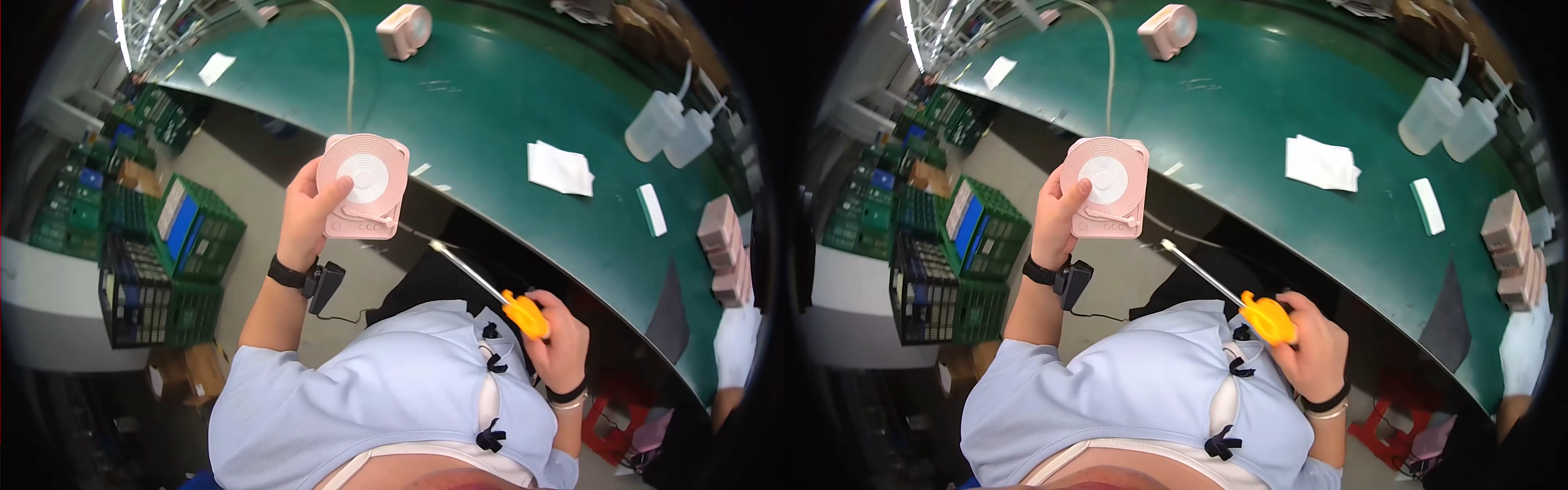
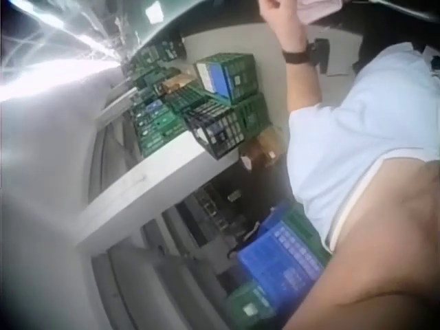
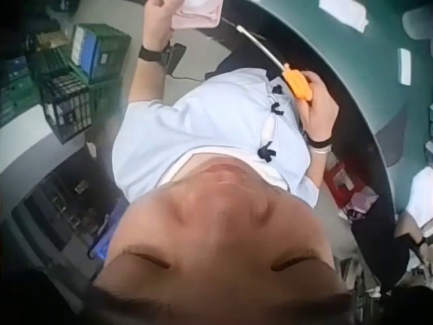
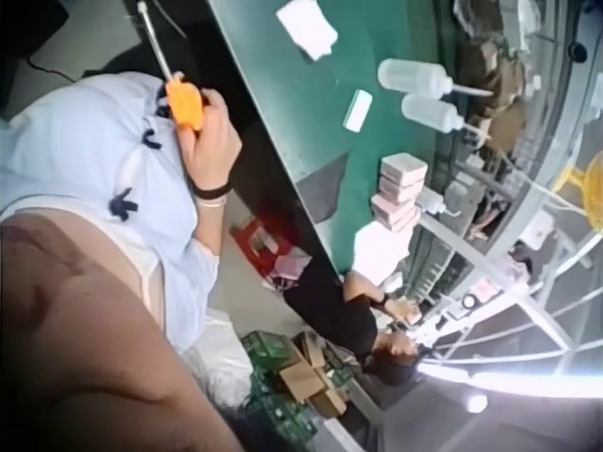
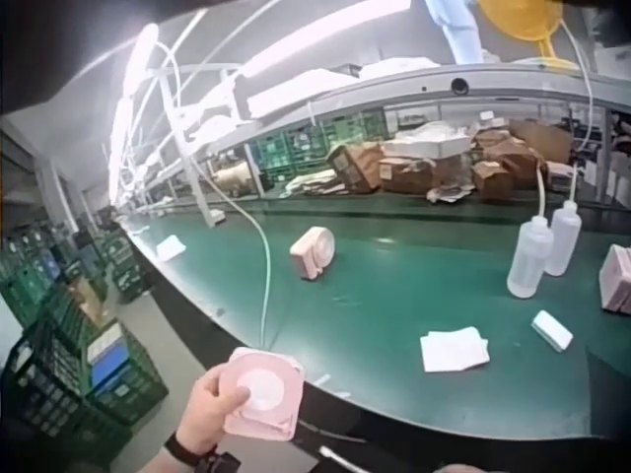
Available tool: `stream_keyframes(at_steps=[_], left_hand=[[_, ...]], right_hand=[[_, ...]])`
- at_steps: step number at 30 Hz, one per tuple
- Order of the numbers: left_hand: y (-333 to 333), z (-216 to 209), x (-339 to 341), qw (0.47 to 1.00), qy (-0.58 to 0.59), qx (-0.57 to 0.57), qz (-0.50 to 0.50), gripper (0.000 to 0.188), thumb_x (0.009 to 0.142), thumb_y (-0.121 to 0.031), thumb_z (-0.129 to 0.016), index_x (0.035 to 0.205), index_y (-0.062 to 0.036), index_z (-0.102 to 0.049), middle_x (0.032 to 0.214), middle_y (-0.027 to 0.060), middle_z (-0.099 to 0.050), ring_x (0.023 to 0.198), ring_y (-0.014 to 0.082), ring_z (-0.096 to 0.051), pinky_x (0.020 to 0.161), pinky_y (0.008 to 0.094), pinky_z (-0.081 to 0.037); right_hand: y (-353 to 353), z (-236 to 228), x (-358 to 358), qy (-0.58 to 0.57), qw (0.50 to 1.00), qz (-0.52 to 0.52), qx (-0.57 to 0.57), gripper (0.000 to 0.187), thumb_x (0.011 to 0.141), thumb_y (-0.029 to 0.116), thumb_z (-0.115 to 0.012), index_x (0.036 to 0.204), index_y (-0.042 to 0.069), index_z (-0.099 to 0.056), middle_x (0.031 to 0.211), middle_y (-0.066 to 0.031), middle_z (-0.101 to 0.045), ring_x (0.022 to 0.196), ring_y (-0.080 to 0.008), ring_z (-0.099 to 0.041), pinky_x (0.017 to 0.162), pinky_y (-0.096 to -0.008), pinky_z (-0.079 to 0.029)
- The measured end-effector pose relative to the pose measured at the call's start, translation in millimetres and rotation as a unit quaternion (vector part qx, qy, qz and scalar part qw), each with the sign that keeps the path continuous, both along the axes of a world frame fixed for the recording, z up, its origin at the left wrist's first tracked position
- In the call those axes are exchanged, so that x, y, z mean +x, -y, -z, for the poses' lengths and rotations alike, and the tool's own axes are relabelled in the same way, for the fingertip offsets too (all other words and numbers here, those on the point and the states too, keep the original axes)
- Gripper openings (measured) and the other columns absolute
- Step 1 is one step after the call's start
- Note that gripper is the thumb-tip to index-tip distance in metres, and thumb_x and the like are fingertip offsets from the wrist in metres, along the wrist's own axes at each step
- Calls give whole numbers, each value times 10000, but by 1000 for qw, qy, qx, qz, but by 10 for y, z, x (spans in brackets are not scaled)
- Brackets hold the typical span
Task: The person cleans pink electronic devices by blowing air onto them with a nozzle and wiping the surfaces with a cloth dampened by liquid from a squeeze bottle.
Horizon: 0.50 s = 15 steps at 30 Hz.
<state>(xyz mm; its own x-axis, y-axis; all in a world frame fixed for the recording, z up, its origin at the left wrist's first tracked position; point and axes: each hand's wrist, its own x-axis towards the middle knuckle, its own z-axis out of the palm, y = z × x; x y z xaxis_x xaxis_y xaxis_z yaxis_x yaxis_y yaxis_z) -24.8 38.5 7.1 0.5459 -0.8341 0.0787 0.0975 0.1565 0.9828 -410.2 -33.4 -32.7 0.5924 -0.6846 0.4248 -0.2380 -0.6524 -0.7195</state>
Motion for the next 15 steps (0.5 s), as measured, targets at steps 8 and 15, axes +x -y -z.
stream_keyframes(at_steps=[8, 15], left_hand=[[-514, 92, 73, 992, 62, 63, -92, 451, 847, -106, -759, 1228, 53, -580, 1146, 98, -646, 1050, 157, -619, 897, 321, -507], [-647, 109, 179, 848, 467, 203, -149, 489, 763, -148, -818, 1190, -13, -623, 999, 62, -652, 922, 161, -656, 803, 308, -519]], right_hand=[[47, -11, 500, -157, 985, 8, -66, 235, 810, 140, -727, 938, 35, -559, 899, -105, -632, 668, -307, -613, 570, -367, -479], [101, -105, 698, -214, 971, 4, -104, 283, 792, 180, -755, 874, 51, -517, 793, -105, -573, 632, -297, -602, 542, -375, -469]])
